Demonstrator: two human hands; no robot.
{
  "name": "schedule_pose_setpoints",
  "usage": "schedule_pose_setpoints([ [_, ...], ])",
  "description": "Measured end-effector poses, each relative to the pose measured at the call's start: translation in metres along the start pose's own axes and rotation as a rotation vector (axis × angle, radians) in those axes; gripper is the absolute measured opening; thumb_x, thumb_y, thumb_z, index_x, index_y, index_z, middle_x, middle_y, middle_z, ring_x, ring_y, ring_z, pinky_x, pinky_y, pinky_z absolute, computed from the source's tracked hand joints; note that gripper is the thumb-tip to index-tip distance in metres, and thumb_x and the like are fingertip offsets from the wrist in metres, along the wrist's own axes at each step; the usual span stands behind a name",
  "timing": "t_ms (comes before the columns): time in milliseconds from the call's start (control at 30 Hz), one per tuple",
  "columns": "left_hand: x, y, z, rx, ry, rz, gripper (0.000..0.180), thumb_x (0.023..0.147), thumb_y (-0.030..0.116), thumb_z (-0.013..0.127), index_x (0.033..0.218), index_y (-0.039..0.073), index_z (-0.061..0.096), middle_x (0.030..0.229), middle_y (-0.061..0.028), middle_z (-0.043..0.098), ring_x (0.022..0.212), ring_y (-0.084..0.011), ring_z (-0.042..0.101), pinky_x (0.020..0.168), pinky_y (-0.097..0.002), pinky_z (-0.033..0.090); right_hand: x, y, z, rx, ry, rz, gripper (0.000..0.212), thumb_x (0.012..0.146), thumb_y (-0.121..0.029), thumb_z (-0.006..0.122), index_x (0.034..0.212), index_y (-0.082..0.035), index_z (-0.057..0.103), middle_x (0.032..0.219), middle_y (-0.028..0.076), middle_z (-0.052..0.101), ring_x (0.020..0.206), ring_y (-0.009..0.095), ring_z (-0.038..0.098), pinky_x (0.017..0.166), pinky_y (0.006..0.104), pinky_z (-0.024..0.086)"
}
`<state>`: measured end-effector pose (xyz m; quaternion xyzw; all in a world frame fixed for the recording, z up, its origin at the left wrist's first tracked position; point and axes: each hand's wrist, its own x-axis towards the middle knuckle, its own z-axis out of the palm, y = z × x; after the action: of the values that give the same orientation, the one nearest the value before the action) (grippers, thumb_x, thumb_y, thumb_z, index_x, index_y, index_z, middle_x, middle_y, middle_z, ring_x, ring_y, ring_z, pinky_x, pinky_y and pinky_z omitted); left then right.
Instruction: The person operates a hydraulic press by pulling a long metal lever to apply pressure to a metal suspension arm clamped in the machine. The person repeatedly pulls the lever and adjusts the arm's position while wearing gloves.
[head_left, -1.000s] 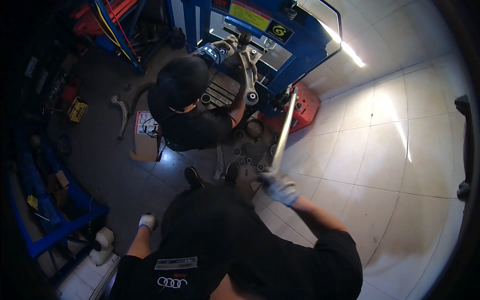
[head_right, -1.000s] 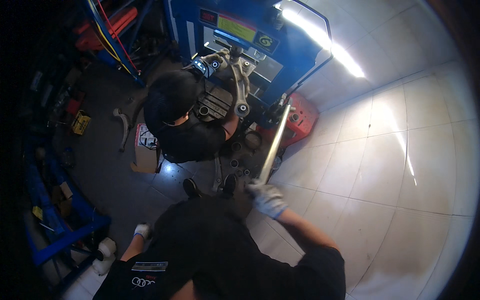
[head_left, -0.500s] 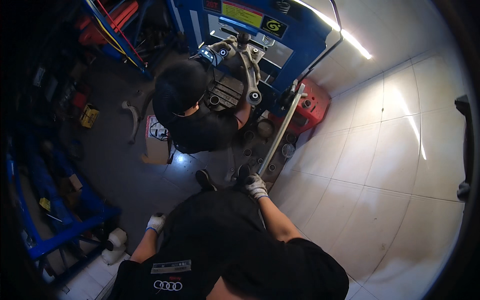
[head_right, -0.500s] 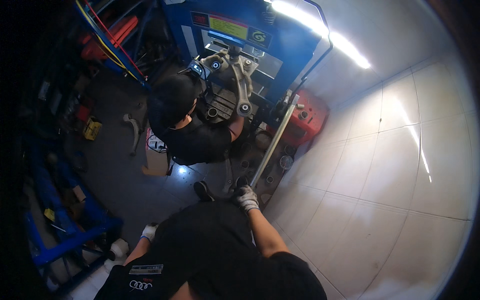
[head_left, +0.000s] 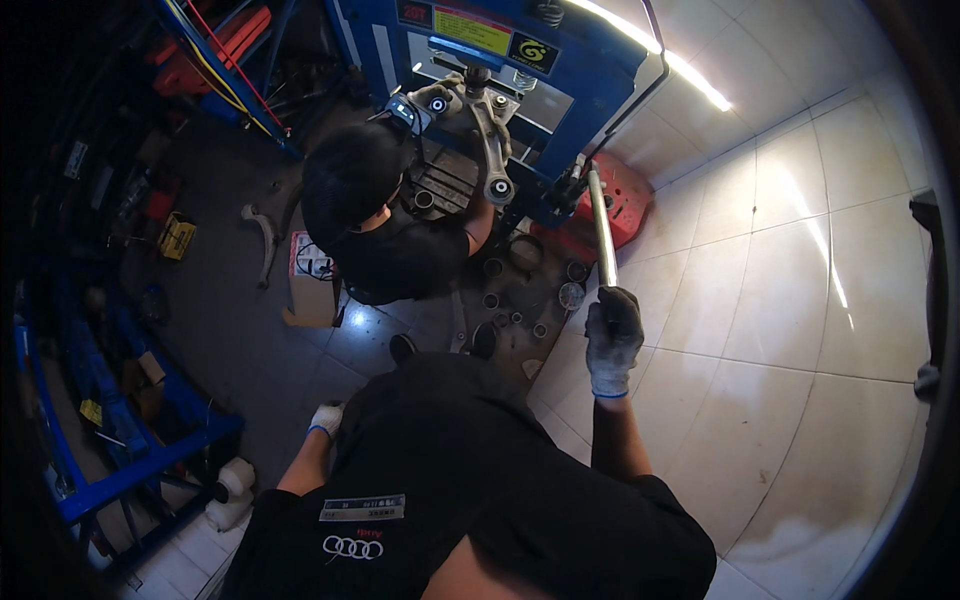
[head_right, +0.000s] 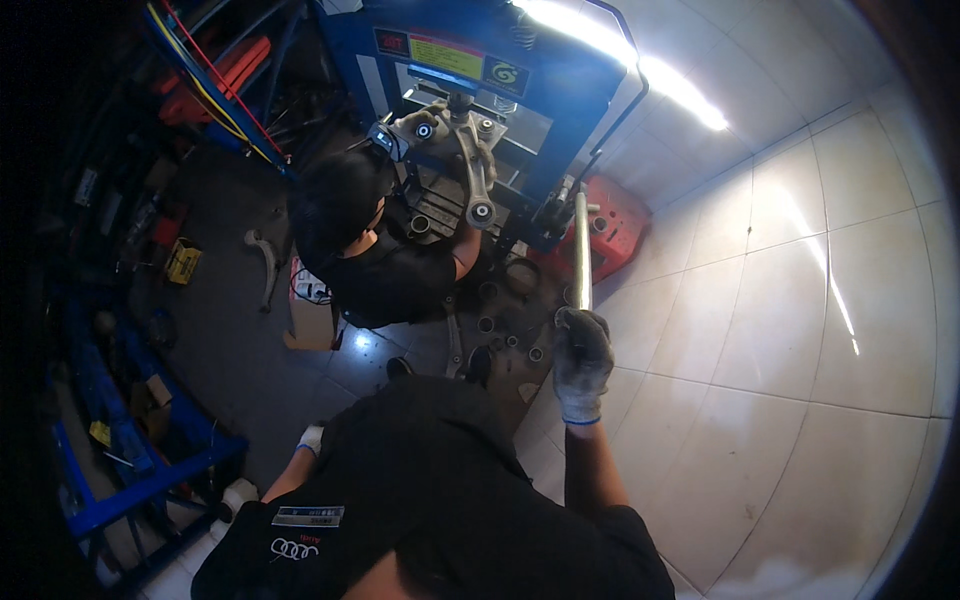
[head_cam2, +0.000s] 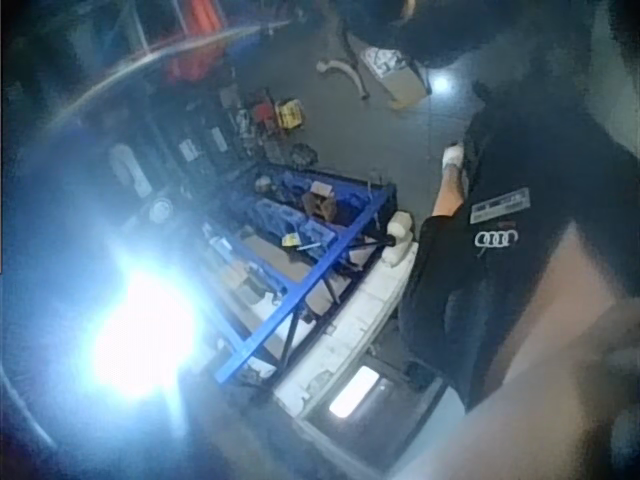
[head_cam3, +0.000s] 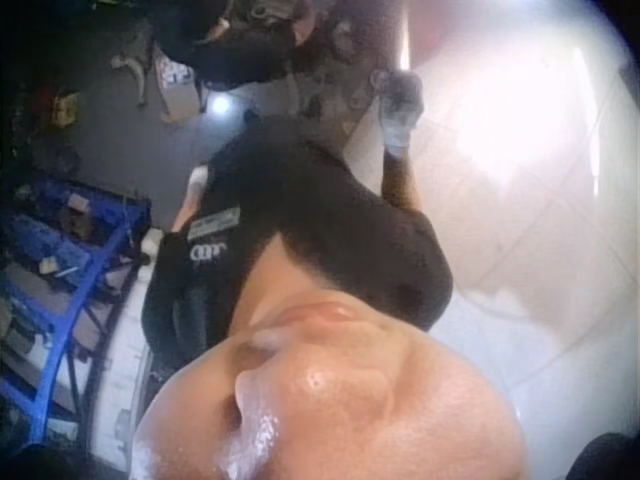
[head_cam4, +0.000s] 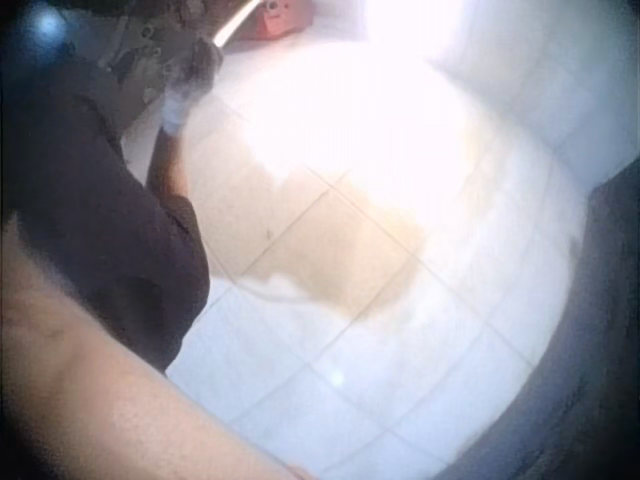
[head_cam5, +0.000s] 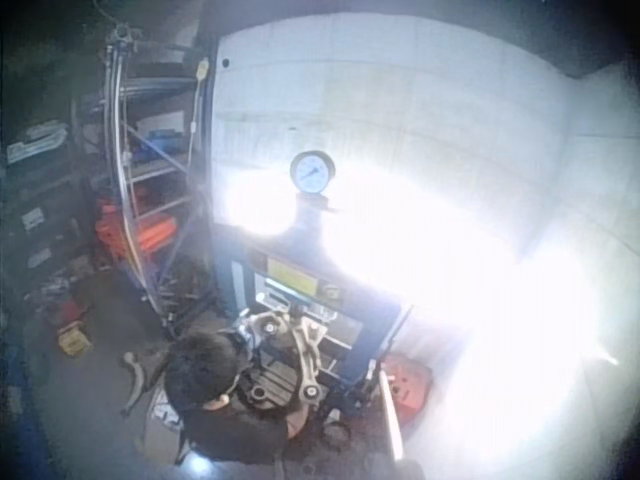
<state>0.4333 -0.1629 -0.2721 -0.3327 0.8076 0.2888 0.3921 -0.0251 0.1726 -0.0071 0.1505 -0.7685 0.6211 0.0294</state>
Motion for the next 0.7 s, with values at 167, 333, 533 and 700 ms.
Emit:
schedule_pose_setpoints([
  [167, -0.015, 0.038, -0.037, -0.338, 0.155, -0.173, 0.045, 0.099, 0.032, 0.046, 0.125, -0.001, 0.063, 0.128, -0.0233, 0.064, 0.121, -0.0402, 0.059, 0.103, -0.0431, 0.046, -0.037, 0.036, 0.027, -0.386, -0.308, -0.403, 0.022, 0.077, -0.007, 0.072, 0.098, -0.012, 0.072, 0.099, 0.013, 0.068, 0.089, 0.031, 0.069, 0.074, 0.0384, 0.057],
  [333, -0.047, 0.046, -0.051, -0.385, 0.18, -0.258, 0.049, 0.097, 0.036, 0.048, 0.124, -0.001, 0.063, 0.125, -0.0243, 0.065, 0.12, -0.0394, 0.06, 0.1, -0.0428, 0.047, -0.093, 0.13, 0.069, -0.653, -0.893, 0.098, 0.024, 0.086, -0.028, 0.066, 0.107, -0.018, 0.073, 0.109, 0.012, 0.068, 0.103, 0.035, 0.067, 0.091, 0.0451, 0.054],
  [533, -0.063, 0.031, -0.026, -0.408, 0.076, -0.202, 0.046, 0.099, 0.034, 0.045, 0.125, 0.001, 0.062, 0.123, -0.019, 0.067, 0.119, -0.0353, 0.061, 0.099, -0.0419, 0.047, -0.11, 0.245, 0.1, -0.988, -1.101, 0.504, 0.032, 0.095, -0.034, 0.054, 0.117, -0.017, 0.069, 0.132, 0.014, 0.062, 0.121, 0.036, 0.06, 0.102, 0.0468, 0.049],
  [700, -0.073, 0.028, -0.028, -0.15, 0.073, -0.133, 0.043, 0.1, 0.033, 0.043, 0.124, 0.004, 0.063, 0.123, -0.0178, 0.067, 0.119, -0.0349, 0.061, 0.1, -0.04, 0.047, -0.126, 0.269, 0.107, -1.026, -1.096, 0.5, 0.033, 0.097, -0.029, 0.047, 0.121, -0.02, 0.067, 0.134, 0.015, 0.058, 0.125, 0.036, 0.058, 0.104, 0.0477, 0.047],
])
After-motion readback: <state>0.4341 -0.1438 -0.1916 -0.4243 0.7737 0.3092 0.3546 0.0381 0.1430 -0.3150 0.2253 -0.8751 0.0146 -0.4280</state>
